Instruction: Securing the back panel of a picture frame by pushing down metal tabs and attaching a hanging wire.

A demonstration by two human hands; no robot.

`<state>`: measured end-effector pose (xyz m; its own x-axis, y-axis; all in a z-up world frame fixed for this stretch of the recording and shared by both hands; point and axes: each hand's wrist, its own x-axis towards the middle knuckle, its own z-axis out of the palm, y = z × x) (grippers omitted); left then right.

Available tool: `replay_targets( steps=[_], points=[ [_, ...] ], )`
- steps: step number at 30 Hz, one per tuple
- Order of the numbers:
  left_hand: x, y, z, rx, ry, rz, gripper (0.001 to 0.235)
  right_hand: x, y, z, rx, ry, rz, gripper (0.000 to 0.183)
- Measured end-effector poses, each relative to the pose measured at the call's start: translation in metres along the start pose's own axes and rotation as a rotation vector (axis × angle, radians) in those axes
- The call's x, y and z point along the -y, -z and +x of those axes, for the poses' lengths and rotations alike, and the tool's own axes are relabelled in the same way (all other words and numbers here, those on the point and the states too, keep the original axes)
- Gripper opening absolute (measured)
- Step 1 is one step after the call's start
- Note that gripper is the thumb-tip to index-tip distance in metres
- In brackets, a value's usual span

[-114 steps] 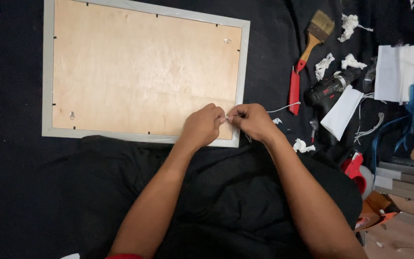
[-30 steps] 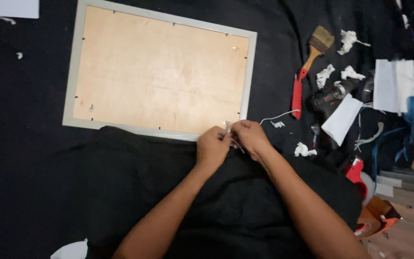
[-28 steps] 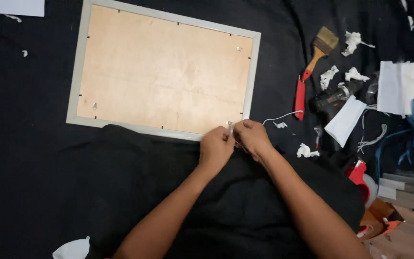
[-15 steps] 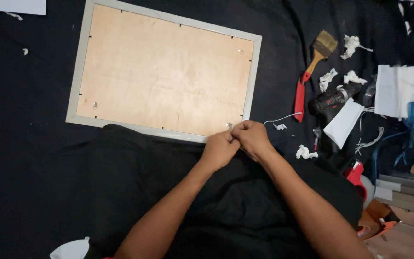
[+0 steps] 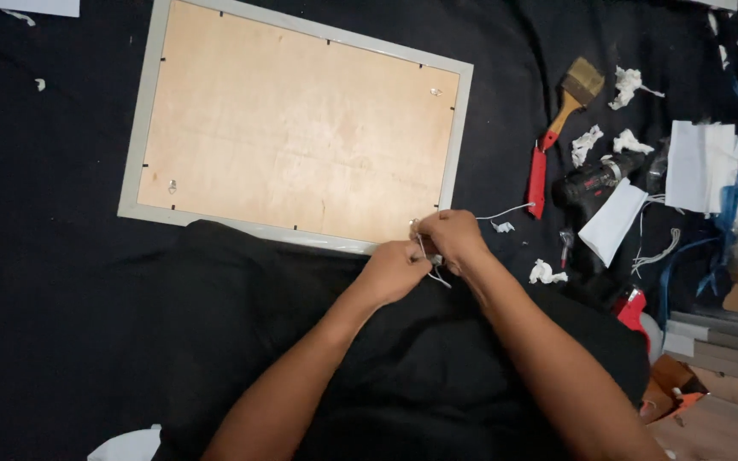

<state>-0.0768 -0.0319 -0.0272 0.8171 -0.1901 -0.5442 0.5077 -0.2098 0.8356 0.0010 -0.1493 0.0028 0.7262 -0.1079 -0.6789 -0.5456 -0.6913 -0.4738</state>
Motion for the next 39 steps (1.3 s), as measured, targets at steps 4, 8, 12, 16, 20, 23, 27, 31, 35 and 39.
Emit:
replay_targets(
  steps=[4,8,12,16,20,23,27,31,35,39],
  points=[
    [-0.026,0.009,-0.021,-0.010,0.023,0.032,0.032,0.013,0.005,-0.018,0.071,-0.096,0.430,0.030],
    [-0.031,0.010,-0.022,-0.015,-0.033,0.093,0.031,0.001,0.003,-0.018,0.101,-0.188,0.495,0.028],
    [-0.021,0.005,-0.018,-0.026,-0.067,0.166,0.033,-0.022,-0.005,-0.009,0.094,-0.207,0.397,0.027],
    [-0.023,0.009,-0.022,-0.010,-0.092,0.237,0.032,-0.005,-0.001,-0.026,0.071,-0.122,0.047,0.030],
    [-0.017,0.004,-0.020,0.042,-0.132,0.270,0.033,-0.003,-0.010,-0.018,-0.011,-0.169,0.259,0.032],
    [-0.015,0.005,-0.017,0.059,-0.154,0.250,0.033,0.013,0.001,-0.022,0.110,-0.076,0.172,0.023],
    [-0.036,0.038,-0.022,-0.093,-0.106,0.348,0.033,-0.012,0.003,-0.006,0.073,-0.066,0.379,0.027],
    [-0.011,0.034,0.012,-0.291,-0.188,0.352,0.024,-0.016,0.004,-0.013,0.064,-0.040,0.405,0.030],
    [-0.013,0.031,0.018,-0.240,-0.254,0.446,0.032,-0.025,0.003,-0.007,0.035,-0.006,0.447,0.030],
    [-0.004,0.025,0.027,-0.226,-0.327,0.493,0.027,-0.020,0.007,-0.012,0.013,0.045,0.416,0.032]
  ],
)
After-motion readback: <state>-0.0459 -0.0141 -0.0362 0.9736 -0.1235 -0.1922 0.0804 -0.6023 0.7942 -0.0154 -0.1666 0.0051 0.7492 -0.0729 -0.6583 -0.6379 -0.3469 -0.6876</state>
